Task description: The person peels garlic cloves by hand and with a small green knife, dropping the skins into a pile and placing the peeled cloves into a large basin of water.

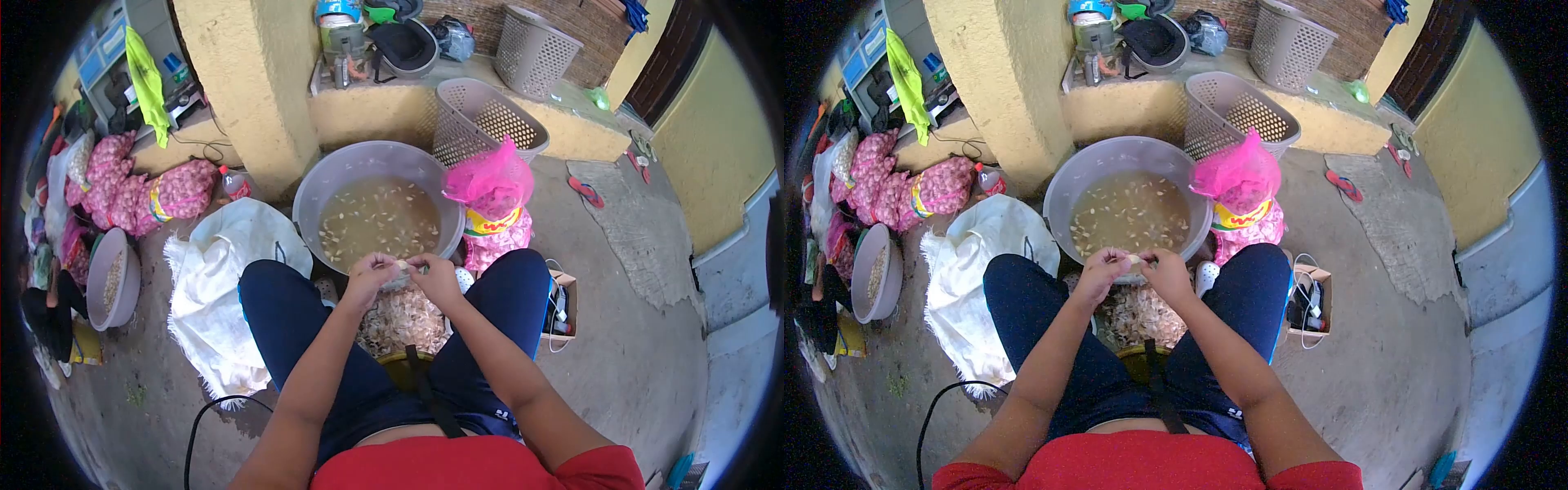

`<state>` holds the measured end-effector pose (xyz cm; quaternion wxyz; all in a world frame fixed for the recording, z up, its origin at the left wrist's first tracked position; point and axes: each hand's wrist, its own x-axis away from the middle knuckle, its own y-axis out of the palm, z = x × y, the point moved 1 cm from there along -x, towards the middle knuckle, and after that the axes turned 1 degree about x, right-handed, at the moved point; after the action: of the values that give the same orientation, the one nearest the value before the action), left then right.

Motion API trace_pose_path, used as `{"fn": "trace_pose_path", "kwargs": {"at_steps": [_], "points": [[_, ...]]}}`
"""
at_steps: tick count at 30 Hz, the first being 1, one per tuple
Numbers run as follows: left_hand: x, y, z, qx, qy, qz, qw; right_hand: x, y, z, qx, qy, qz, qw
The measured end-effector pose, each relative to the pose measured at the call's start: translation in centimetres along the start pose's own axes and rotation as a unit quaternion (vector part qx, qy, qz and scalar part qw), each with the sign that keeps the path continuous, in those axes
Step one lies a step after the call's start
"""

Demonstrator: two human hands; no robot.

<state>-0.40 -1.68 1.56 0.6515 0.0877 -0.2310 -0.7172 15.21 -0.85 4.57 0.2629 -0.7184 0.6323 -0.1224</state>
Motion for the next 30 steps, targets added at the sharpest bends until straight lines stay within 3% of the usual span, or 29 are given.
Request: {"fn": "trace_pose_path", "kwargs": {"at_steps": [13, 26, 30], "points": [[0.4, 0.7, 1.0, -0.055, -0.015, -0.005, 0.998, -0.1, 0.1, -0.2, 0.030, -0.002, 0.017, 0.999], [0.3, -1.2, 1.2, 0.109, -0.200, -0.132, 0.965, 0.1, -1.3, -0.8, -0.056, 0.030, -0.125, 0.990], [0.4, -0.6, 0.7, 0.142, -0.210, -0.117, 0.960, 0.1, -1.0, -0.3, -0.124, 0.077, -0.164, 0.976]]}}
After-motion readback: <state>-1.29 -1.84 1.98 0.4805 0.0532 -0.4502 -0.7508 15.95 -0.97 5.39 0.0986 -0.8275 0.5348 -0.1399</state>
